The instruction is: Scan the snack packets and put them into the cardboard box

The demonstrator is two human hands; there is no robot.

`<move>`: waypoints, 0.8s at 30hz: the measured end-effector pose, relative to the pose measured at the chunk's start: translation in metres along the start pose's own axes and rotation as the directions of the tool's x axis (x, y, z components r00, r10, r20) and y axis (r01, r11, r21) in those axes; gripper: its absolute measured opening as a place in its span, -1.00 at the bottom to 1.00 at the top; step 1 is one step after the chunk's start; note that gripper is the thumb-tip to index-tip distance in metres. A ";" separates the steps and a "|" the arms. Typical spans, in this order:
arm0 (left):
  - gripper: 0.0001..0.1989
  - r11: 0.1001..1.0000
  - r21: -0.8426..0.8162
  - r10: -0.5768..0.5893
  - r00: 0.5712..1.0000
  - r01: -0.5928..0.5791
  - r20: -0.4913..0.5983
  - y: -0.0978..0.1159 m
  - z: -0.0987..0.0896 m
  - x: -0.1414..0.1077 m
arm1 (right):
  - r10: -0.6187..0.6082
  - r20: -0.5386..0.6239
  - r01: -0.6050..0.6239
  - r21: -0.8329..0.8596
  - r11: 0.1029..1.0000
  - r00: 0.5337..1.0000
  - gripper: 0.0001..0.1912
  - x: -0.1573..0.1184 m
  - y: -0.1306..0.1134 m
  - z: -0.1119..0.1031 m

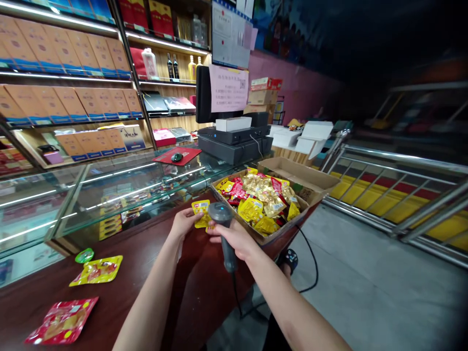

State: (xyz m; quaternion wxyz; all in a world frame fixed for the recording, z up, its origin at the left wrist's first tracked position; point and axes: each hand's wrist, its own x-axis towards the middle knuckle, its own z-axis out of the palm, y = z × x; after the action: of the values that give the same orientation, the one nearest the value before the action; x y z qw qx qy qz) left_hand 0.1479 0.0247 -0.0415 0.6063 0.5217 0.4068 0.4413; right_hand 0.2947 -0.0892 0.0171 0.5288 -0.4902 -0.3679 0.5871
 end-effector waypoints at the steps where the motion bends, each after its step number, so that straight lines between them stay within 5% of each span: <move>1: -0.48 1.000 0.015 0.028 0.999 -0.027 -0.031 0.000 0.000 0.001 | 0.043 0.038 -0.044 0.029 0.999 0.998 -0.78 -0.006 0.000 0.005; 8: -0.51 0.995 0.064 0.085 0.992 -0.079 -0.089 0.001 0.003 0.001 | 0.007 0.041 -0.003 -0.094 0.996 0.999 -0.86 -0.022 0.013 0.025; 24: -0.54 0.996 0.041 0.076 0.995 -0.073 -0.069 -0.015 -0.002 0.010 | 0.018 0.052 -0.009 -0.159 0.987 0.998 -0.89 -0.024 0.017 0.022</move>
State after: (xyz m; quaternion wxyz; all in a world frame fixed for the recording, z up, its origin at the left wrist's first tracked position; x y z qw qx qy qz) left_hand 0.1500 0.0341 -0.0566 0.5646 0.5324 0.4165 0.4737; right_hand 0.2684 -0.1140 0.0111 0.4740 -0.5175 -0.4242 0.5723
